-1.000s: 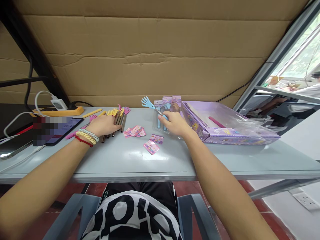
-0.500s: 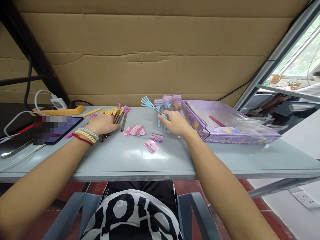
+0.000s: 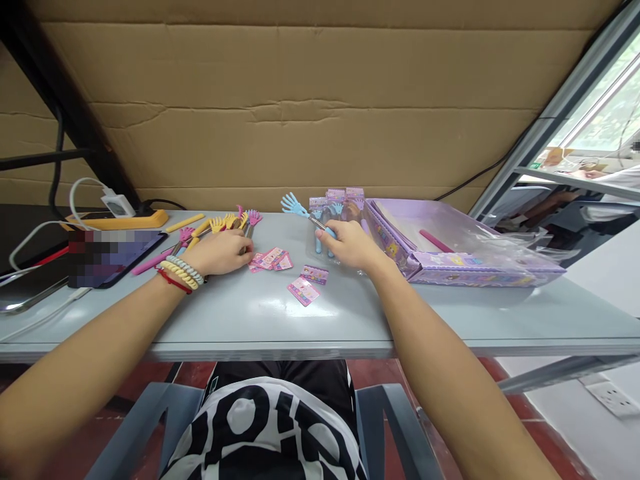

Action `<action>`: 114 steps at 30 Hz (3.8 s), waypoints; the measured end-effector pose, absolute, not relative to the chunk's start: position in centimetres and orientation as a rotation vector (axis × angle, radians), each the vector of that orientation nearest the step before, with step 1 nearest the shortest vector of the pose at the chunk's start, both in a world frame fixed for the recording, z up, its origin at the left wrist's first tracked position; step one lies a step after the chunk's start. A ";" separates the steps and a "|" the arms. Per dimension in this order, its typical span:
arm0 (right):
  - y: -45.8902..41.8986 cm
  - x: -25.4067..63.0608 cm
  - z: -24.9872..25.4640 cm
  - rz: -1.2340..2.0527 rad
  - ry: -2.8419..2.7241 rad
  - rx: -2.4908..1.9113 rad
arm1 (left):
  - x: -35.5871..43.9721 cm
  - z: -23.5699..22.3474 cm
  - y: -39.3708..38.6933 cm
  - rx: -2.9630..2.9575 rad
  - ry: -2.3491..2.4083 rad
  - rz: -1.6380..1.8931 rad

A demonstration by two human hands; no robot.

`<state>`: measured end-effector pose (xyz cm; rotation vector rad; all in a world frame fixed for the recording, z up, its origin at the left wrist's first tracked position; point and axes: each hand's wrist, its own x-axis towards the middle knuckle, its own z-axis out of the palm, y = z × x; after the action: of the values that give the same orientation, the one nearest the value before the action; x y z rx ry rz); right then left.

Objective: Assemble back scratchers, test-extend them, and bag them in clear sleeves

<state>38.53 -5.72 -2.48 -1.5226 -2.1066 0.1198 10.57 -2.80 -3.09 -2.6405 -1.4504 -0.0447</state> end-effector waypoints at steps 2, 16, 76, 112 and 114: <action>-5.7 38.5 -2.5 0.119 -2.112 -1.519 | 10.4 -3.1 -2.7 -2.605 -1.481 -0.033; -5.5 38.7 -2.7 0.134 -2.152 -1.508 | 10.5 -3.1 -2.6 -2.633 -1.496 -0.212; -5.8 39.3 -1.4 0.297 -2.406 -1.915 | 11.2 -3.2 -3.2 -2.976 -1.230 -0.144; -6.4 40.9 0.4 0.282 -1.891 -2.303 | 11.2 -3.2 -3.2 -2.980 -1.216 -0.151; -6.4 40.8 0.4 0.257 -1.920 -2.307 | 11.2 -3.3 -3.1 -2.978 -1.214 -0.177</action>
<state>40.80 -6.43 0.38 -2.3070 -1.9195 0.2572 11.22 -3.11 -3.28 -2.9783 -1.2141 -0.1767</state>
